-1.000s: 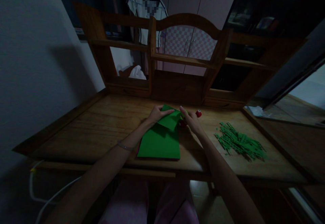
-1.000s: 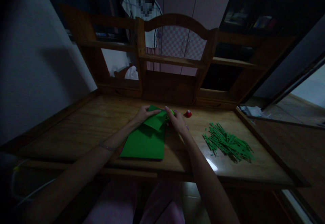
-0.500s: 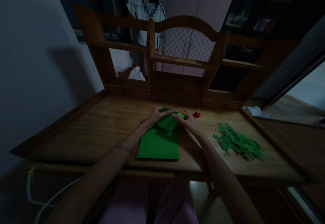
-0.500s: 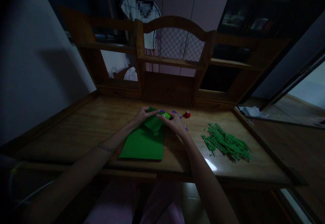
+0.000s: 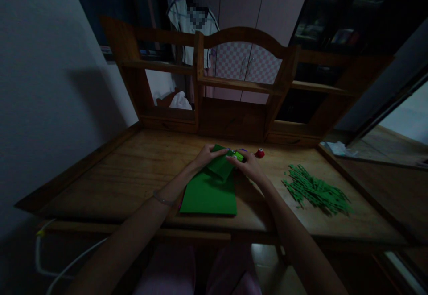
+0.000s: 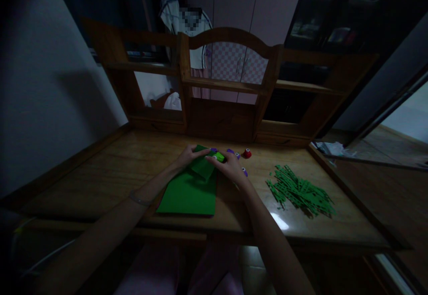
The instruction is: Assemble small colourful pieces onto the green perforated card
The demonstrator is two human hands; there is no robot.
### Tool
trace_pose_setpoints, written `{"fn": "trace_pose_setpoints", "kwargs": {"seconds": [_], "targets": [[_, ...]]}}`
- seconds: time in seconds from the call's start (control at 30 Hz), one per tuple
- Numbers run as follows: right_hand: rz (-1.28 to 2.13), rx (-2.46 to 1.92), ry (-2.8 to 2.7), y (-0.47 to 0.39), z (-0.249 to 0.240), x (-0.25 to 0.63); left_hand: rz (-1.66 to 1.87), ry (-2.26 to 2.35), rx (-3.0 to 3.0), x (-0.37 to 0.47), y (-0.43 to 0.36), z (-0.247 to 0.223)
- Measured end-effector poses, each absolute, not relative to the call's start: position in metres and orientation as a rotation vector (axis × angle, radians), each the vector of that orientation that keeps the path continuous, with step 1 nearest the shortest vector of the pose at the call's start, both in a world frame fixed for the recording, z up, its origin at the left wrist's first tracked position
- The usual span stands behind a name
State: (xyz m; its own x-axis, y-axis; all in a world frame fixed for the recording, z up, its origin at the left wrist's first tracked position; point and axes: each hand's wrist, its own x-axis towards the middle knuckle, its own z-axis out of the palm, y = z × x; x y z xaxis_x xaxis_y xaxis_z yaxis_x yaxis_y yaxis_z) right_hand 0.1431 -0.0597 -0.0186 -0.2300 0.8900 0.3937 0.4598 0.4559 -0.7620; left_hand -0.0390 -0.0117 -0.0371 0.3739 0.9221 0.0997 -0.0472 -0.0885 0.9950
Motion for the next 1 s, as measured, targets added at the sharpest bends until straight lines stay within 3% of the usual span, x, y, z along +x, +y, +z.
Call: {"fn": "trace_pose_setpoints", "kwargs": {"seconds": [0.5,1.0], "targets": [[1.138,-1.158,-1.632,-0.0589,-0.0179,0.1462,0.915,0.814,1.615,-0.0396,-0.0127,-0.0353],[1.179,-1.221,-1.631,-0.0500,-0.0268,0.1496,0.839,0.760,1.483,-0.0412,-0.0098,-0.0386]]}}
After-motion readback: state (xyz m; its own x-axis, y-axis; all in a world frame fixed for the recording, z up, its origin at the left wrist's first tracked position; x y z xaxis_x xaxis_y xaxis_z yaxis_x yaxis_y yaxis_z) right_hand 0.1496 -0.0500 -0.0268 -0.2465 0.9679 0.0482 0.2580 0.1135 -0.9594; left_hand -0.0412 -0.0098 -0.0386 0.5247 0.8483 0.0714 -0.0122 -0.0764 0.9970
